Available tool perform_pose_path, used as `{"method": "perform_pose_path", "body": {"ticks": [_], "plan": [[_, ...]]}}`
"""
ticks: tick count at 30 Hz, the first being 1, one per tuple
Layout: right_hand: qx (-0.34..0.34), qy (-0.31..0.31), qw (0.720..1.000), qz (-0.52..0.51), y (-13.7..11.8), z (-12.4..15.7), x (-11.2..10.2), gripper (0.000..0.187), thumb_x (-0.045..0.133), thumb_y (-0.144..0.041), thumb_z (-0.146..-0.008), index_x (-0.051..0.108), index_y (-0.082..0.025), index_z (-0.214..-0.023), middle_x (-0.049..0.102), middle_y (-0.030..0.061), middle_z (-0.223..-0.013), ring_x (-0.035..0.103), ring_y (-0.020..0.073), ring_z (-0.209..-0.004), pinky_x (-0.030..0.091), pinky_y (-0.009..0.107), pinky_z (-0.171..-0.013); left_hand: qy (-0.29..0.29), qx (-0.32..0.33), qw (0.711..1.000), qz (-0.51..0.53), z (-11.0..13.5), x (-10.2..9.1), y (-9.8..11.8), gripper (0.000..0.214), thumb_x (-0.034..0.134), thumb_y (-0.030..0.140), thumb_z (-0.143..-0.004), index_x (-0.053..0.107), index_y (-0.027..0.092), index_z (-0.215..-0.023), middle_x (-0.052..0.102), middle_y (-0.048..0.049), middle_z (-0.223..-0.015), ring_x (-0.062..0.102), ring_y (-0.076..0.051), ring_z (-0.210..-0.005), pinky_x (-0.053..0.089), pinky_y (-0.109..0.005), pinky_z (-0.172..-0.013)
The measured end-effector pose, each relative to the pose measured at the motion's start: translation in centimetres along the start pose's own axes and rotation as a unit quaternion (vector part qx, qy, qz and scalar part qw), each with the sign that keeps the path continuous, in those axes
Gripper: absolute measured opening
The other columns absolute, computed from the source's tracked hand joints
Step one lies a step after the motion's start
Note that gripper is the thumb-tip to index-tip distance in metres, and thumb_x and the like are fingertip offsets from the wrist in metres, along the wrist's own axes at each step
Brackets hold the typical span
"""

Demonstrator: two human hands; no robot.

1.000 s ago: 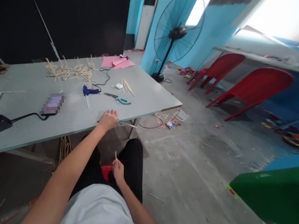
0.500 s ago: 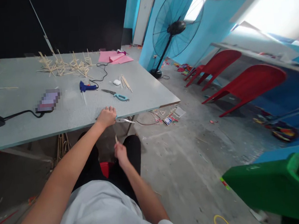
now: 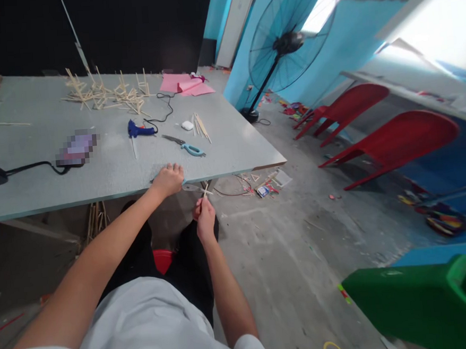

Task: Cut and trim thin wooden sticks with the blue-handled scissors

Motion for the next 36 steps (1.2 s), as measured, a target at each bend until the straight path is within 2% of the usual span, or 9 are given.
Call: {"method": "perform_pose_path", "body": {"ticks": [4, 8, 14, 17, 20, 24, 27, 32, 36], "plan": [[0.031, -0.016, 0.999, 0.006, -0.4, -2.0, 1.9, 0.048, 0.061, -0.070, -0.090, 0.048, -0.025, -0.081, 0.021, -0.0142, -0.050, 0.014, 0.0072, -0.042, 0.018, 0.021, -0.040, -0.010, 0.002, 1.000, -0.009, 0.0, 0.1, 0.0, 0.054, 0.045, 0.012, -0.091, 0.055, -0.013, -0.137, 0.063, -0.0381, -0.123, 0.064, -0.042, -0.110, 0.048, -0.045, -0.079], [0.030, 0.029, 0.999, 0.018, 1.7, -1.8, 0.7, 0.051, 0.063, -0.073, -0.087, 0.048, -0.024, -0.080, 0.024, -0.0142, -0.048, 0.017, 0.0067, -0.041, 0.020, 0.021, -0.040, -0.018, 0.011, 1.000, -0.013, -0.1, 0.2, 0.2, 0.052, 0.047, 0.011, -0.090, 0.057, -0.012, -0.136, 0.065, -0.0370, -0.119, 0.065, -0.040, -0.106, 0.048, -0.044, -0.079], [0.157, 0.034, 0.985, 0.067, 11.8, 8.1, -0.6, 0.063, 0.069, -0.084, -0.068, 0.046, -0.025, -0.064, 0.029, -0.0124, -0.041, 0.022, 0.0068, -0.036, 0.018, 0.021, -0.035, -0.008, -0.015, 1.000, 0.009, -0.3, 0.1, -0.3, 0.050, 0.056, 0.015, -0.087, 0.063, -0.008, -0.131, 0.067, -0.0331, -0.111, 0.064, -0.038, -0.102, 0.047, -0.043, -0.078], [0.181, 0.017, 0.982, 0.057, 13.7, 12.0, -0.9, 0.063, 0.065, -0.085, -0.071, 0.047, -0.026, -0.064, 0.026, -0.0129, -0.040, 0.019, 0.0072, -0.037, 0.019, 0.022, -0.035, -0.015, -0.004, 1.000, 0.007, -0.2, 0.2, -0.2, 0.050, 0.055, 0.015, -0.086, 0.063, -0.007, -0.130, 0.067, -0.0330, -0.113, 0.064, -0.038, -0.103, 0.047, -0.043, -0.078], [0.153, -0.003, 0.988, 0.031, 9.8, 11.3, -0.7, 0.057, 0.065, -0.078, -0.079, 0.053, -0.023, -0.072, 0.026, -0.0131, -0.046, 0.017, 0.0065, -0.042, 0.018, 0.021, -0.040, -0.018, -0.001, 1.000, 0.005, -0.1, 0.2, -0.2, 0.051, 0.053, 0.015, -0.087, 0.060, -0.009, -0.132, 0.065, -0.0345, -0.116, 0.064, -0.040, -0.105, 0.048, -0.045, -0.079], [0.038, -0.063, 0.996, 0.041, -1.0, 8.3, 1.2, 0.050, 0.062, -0.069, -0.091, 0.059, -0.022, -0.078, 0.025, -0.0117, -0.050, 0.018, 0.0073, -0.045, 0.018, 0.023, -0.045, -0.019, -0.015, 1.000, 0.003, -0.1, 0.1, -0.4, 0.055, 0.052, 0.015, -0.088, 0.055, -0.010, -0.137, 0.062, -0.0362, -0.123, 0.061, -0.042, -0.112, 0.049, -0.046, -0.081], [-0.018, -0.080, 0.996, 0.046, -7.4, 8.4, 3.0, 0.048, 0.059, -0.066, -0.096, 0.059, -0.022, -0.078, 0.023, -0.0114, -0.050, 0.018, 0.0078, -0.045, 0.019, 0.024, -0.046, -0.017, -0.019, 1.000, 0.007, 0.0, 0.0, -0.6, 0.055, 0.054, 0.018, -0.089, 0.055, -0.009, -0.138, 0.062, -0.0353, -0.126, 0.060, -0.042, -0.115, 0.049, -0.046, -0.083], [-0.077, -0.067, 0.992, 0.078, -12.8, 10.4, 4.3, 0.049, 0.056, -0.066, -0.097, 0.058, -0.022, -0.076, 0.023, -0.0109, -0.050, 0.018, 0.0081, -0.045, 0.018, 0.025, -0.046, -0.012, -0.022, 0.999, 0.041, 0.3, -0.6, -1.6, 0.058, 0.068, 0.029, -0.088, 0.059, 0.000, -0.137, 0.060, -0.0309, -0.137, 0.056, -0.040, -0.124, 0.049, -0.044, -0.088], [-0.110, -0.050, 0.985, 0.121, -15.3, 11.2, 4.0, 0.046, 0.057, -0.062, -0.099, 0.061, -0.021, -0.078, 0.028, -0.0094, -0.052, 0.024, 0.0085, -0.046, 0.021, 0.025, -0.047, 0.013, -0.091, 0.984, 0.156, 1.2, -2.6, -3.1, 0.036, 0.067, 0.040, -0.091, 0.075, 0.014, -0.114, 0.074, -0.0194, -0.116, 0.066, -0.033, -0.107, 0.049, -0.041, -0.084]]}}
Point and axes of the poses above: each hand's wrist, its own z-axis away from the middle knuckle, its own x-axis out of the palm, y = z × x, the point moved 8 cm from there along -z, towards the middle knuckle
